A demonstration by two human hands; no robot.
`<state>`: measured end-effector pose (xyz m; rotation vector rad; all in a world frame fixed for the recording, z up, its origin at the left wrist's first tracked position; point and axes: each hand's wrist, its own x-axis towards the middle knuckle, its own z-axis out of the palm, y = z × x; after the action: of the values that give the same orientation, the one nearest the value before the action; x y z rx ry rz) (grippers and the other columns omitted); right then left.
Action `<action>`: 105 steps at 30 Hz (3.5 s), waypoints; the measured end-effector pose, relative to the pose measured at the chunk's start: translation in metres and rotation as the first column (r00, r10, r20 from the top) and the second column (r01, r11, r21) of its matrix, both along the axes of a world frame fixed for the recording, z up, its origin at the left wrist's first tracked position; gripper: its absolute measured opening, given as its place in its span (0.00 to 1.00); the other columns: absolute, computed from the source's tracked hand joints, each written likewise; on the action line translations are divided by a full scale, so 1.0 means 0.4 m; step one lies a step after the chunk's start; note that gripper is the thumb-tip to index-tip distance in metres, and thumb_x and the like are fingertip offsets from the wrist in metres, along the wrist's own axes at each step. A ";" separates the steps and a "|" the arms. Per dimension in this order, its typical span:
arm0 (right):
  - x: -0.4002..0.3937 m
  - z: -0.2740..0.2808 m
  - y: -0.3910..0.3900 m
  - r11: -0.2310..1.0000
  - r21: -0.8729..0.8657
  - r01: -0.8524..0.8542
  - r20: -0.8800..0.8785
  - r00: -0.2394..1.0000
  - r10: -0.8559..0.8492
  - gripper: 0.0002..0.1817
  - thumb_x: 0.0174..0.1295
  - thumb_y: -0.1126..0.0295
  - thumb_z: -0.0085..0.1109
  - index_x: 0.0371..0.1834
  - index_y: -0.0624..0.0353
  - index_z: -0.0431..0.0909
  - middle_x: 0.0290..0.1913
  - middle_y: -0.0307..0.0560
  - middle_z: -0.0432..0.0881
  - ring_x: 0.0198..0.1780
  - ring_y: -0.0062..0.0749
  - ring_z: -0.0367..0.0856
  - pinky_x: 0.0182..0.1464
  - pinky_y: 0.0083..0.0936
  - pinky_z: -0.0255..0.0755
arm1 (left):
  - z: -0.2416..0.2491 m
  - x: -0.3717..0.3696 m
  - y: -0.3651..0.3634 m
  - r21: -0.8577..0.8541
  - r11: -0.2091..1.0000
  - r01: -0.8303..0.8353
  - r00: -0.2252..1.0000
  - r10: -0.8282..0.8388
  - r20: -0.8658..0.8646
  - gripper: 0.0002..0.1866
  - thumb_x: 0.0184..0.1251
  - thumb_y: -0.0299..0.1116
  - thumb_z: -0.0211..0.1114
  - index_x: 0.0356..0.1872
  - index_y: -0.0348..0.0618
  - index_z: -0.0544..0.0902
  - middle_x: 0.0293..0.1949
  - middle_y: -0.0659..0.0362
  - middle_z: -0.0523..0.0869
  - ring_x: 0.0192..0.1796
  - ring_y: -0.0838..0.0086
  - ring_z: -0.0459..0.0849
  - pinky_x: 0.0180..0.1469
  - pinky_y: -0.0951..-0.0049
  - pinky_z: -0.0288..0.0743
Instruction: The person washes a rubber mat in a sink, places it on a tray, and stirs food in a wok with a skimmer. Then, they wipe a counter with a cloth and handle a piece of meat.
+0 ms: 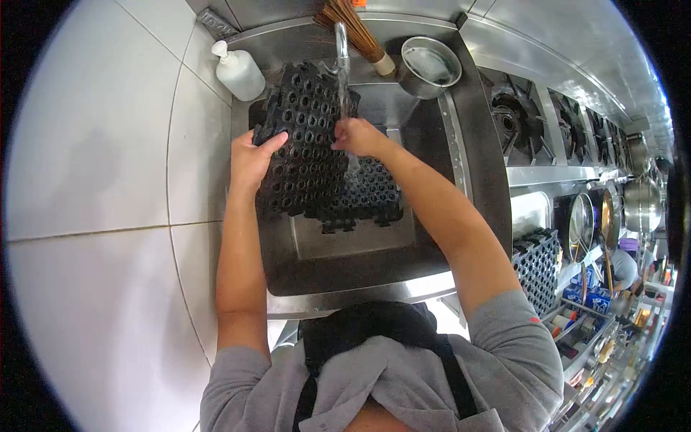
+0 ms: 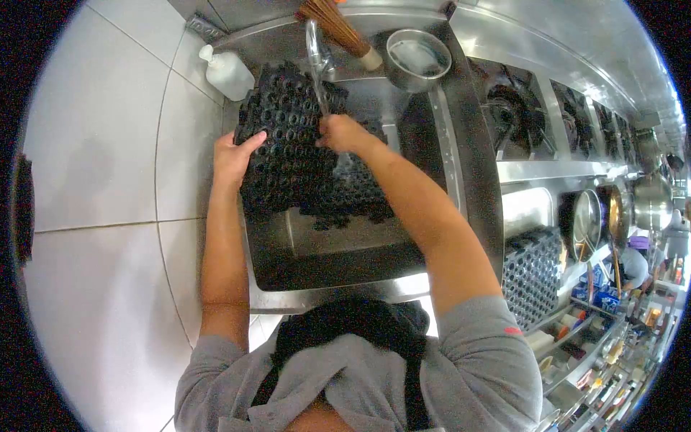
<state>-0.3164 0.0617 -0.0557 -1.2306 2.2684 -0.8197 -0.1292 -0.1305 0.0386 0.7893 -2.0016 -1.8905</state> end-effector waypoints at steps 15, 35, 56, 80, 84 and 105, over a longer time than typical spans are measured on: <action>0.084 -0.018 0.037 0.941 -0.138 0.310 0.070 0.951 -0.303 0.11 0.58 0.62 0.67 0.35 0.59 0.87 0.38 0.59 0.88 0.43 0.56 0.87 0.48 0.44 0.81 | 0.015 0.007 0.018 0.033 0.994 -0.105 0.994 0.105 0.004 0.12 0.61 0.29 0.77 0.42 0.32 0.87 0.35 0.58 0.90 0.32 0.77 0.85 0.35 0.72 0.80; 0.127 -0.083 0.026 0.831 -0.357 0.427 0.104 0.902 -0.419 0.12 0.59 0.63 0.71 0.42 0.57 0.87 0.41 0.56 0.88 0.43 0.55 0.87 0.47 0.44 0.81 | 0.040 0.031 0.081 0.098 0.983 -0.153 0.985 0.161 -0.069 0.15 0.61 0.29 0.77 0.46 0.31 0.86 0.39 0.55 0.90 0.36 0.74 0.87 0.40 0.71 0.82; 0.071 -0.028 0.110 0.887 0.063 0.457 0.020 0.888 -0.459 0.12 0.56 0.63 0.66 0.40 0.57 0.85 0.38 0.59 0.88 0.43 0.59 0.86 0.49 0.48 0.80 | 0.038 0.037 0.090 0.165 0.966 -0.197 0.974 0.212 -0.081 0.15 0.62 0.28 0.76 0.46 0.31 0.87 0.40 0.57 0.90 0.35 0.75 0.86 0.39 0.72 0.81; 0.093 -0.045 0.083 0.903 -0.357 0.241 0.070 0.970 -0.231 0.13 0.56 0.66 0.69 0.42 0.59 0.84 0.45 0.55 0.87 0.47 0.54 0.86 0.51 0.46 0.80 | 0.029 0.029 0.121 0.116 0.954 -0.277 0.952 0.289 -0.102 0.15 0.61 0.29 0.77 0.46 0.31 0.87 0.42 0.57 0.90 0.39 0.76 0.86 0.45 0.74 0.79; 0.101 -0.042 0.056 0.913 -0.352 0.204 -0.056 0.969 -0.239 0.14 0.56 0.65 0.70 0.44 0.58 0.84 0.45 0.54 0.87 0.48 0.52 0.85 0.52 0.44 0.80 | 0.048 0.031 0.133 0.160 0.953 -0.257 0.961 0.269 -0.064 0.15 0.61 0.29 0.77 0.46 0.31 0.87 0.42 0.57 0.90 0.38 0.77 0.86 0.45 0.74 0.79; 0.023 0.083 0.043 0.919 -0.064 0.389 -0.141 0.908 -0.395 0.12 0.59 0.66 0.63 0.44 0.57 0.83 0.45 0.57 0.88 0.47 0.57 0.86 0.53 0.47 0.80 | 0.051 0.050 0.128 0.095 0.952 -0.291 0.939 0.303 -0.163 0.12 0.62 0.27 0.76 0.43 0.31 0.88 0.38 0.58 0.90 0.35 0.78 0.86 0.39 0.75 0.80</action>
<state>-0.3070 0.0788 -0.0224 -0.8823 2.6875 -0.9335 -0.1094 -0.0791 0.0589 0.8555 -1.6169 -1.7924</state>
